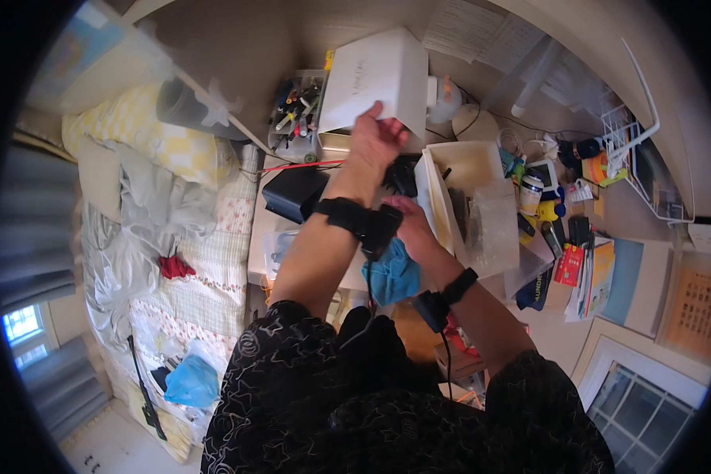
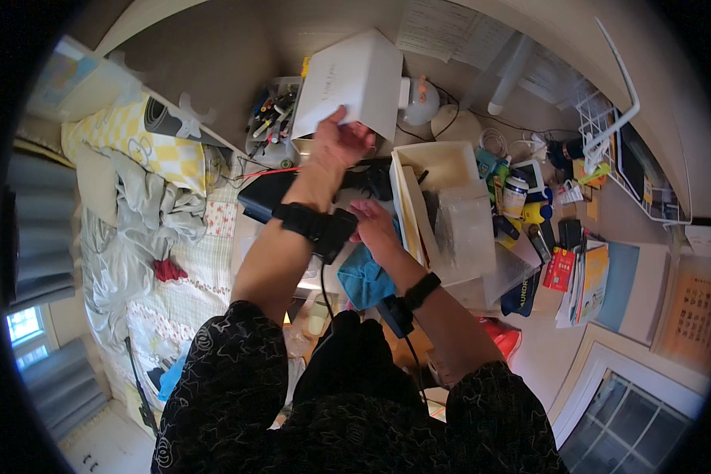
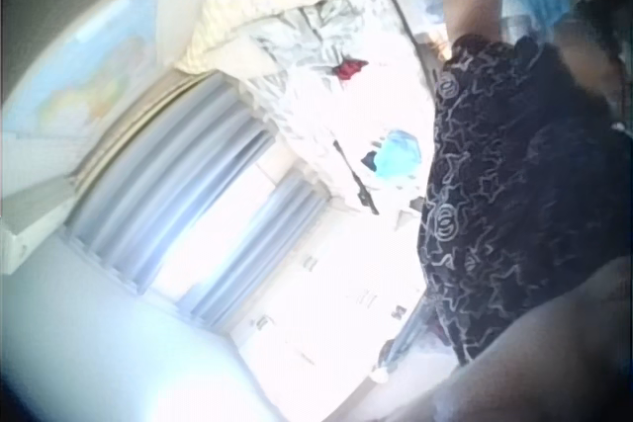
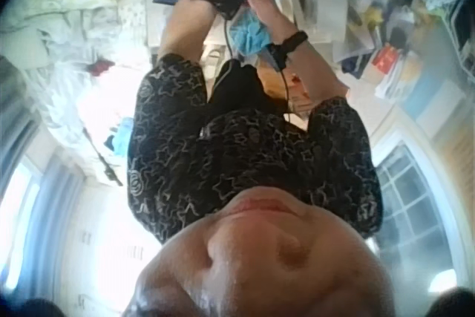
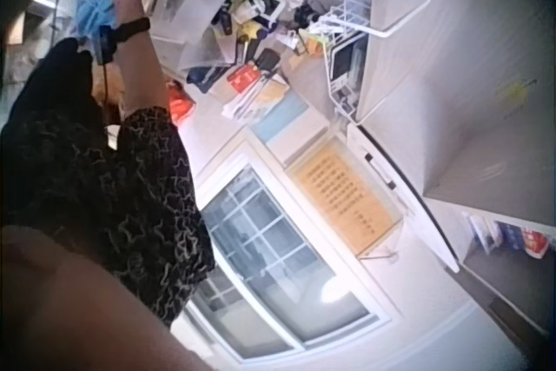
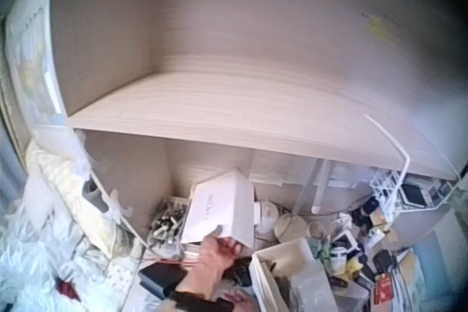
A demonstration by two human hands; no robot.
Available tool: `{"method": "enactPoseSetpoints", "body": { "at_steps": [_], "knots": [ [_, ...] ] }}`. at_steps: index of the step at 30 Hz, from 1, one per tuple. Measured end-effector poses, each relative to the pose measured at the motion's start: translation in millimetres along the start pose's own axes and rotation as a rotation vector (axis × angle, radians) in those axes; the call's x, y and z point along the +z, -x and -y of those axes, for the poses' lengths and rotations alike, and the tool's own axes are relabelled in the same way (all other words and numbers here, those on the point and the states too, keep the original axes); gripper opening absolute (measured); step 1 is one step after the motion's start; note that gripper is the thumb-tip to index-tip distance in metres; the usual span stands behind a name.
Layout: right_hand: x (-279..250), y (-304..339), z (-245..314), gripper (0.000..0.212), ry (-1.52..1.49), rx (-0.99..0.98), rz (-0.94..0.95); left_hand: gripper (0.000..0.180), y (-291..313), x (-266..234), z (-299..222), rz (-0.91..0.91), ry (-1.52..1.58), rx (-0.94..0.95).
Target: Cleaning a shelf and organizing books and papers on a desk.
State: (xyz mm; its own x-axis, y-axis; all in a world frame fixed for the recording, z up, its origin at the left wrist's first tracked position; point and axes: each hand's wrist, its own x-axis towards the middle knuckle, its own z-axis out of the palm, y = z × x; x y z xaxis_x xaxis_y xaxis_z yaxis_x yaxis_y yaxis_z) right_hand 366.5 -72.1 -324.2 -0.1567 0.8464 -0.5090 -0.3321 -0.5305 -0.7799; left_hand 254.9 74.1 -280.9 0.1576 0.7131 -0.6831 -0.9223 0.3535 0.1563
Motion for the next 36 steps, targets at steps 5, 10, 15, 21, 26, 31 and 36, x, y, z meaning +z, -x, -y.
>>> {"method": "enactPoseSetpoints", "body": {
  "at_steps": [5, 10, 15, 21, 26, 31, 36],
  "knots": [
    [18.7, -12.2, 21.3, 0.027, 0.142, 0.165, 0.049, 0.027, 41.2, 11.2, -64.7, 0.118, 0.255, 0.119],
    [28.6, -32.8, 24.7, 0.026, 0.065, 0.056, -0.12, 0.024, 63.2, -2.5, -111.3, 0.299, 0.355, 0.142],
    [25.9, -69.5, 32.8, 0.059, -0.068, 0.085, -0.21, 0.023, 72.4, -12.9, -128.6, 0.191, 0.399, 0.17],
    [29.6, -86.1, 34.5, 0.076, -0.018, 0.086, -0.181, 0.027, 71.0, -27.5, -143.3, 0.203, 0.316, 0.164],
    [31.6, -77.1, 32.0, 0.074, 0.004, 0.131, -0.166, 0.029, 68.4, -27.5, -144.5, 0.231, 0.275, 0.2],
    [32.8, -48.4, 20.9, 0.064, -0.007, 0.113, -0.133, 0.034, 64.5, -29.6, -147.9, 0.208, 0.228, 0.212],
    [15.9, 16.6, -2.3, 0.048, 0.09, 0.179, 0.14, 0.04, 67.9, -48.7, -161.2, 0.251, 0.247, 0.303]
  ]
}}
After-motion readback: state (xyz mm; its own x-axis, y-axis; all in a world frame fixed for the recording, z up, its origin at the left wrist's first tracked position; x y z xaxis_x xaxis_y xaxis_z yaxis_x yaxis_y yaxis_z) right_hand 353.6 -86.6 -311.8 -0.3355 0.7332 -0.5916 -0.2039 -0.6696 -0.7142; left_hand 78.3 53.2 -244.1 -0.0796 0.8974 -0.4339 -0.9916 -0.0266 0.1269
